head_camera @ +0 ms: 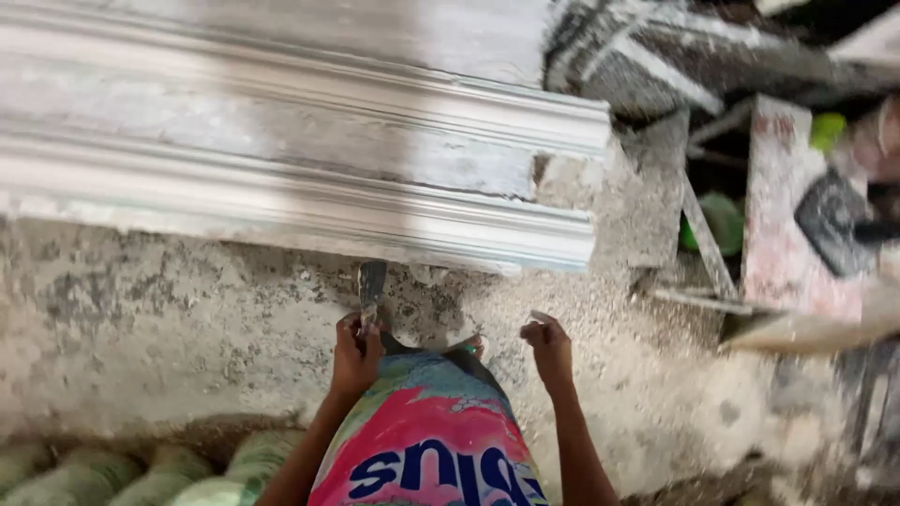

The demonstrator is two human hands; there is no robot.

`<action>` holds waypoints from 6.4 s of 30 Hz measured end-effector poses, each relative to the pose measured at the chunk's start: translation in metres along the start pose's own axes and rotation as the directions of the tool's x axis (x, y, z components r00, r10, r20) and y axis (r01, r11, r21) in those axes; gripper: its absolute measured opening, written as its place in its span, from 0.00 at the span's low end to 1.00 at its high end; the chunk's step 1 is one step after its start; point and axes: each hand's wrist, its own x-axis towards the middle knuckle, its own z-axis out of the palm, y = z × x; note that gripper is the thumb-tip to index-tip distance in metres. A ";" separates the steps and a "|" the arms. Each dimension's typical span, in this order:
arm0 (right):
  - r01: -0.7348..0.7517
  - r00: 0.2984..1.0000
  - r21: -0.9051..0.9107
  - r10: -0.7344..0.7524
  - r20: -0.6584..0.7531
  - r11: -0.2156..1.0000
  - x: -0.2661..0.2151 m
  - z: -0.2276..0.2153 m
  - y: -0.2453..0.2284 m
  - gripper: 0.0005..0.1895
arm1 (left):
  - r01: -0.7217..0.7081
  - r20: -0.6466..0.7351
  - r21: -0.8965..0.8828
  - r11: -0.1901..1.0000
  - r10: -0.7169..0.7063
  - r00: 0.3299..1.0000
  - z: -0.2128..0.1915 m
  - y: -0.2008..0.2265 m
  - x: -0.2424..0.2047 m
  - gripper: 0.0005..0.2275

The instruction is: The person uses a metal scraper to remove residue from long white decorative moldings laid on a workbench. They repeatedly scrape along the grooves and edges, occasionally adjusting their grip and position to reach different sections.

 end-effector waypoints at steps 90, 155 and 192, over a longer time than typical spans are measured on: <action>0.850 0.404 -0.275 -0.220 0.888 0.449 -0.243 1.425 -0.704 0.25 | 0.097 -0.188 0.851 0.516 0.128 0.974 -1.267 -0.142 0.498 0.27; 0.536 0.498 -0.060 -0.257 0.828 0.842 -0.357 1.640 -0.793 0.32 | 0.438 -0.050 -0.423 0.794 -0.503 0.863 -1.530 -0.182 0.653 0.22; -0.413 0.847 -0.312 0.235 -0.476 0.856 -0.316 1.366 -0.556 0.61 | -0.948 0.999 -0.049 0.314 0.003 -0.050 -1.328 -0.177 0.746 0.16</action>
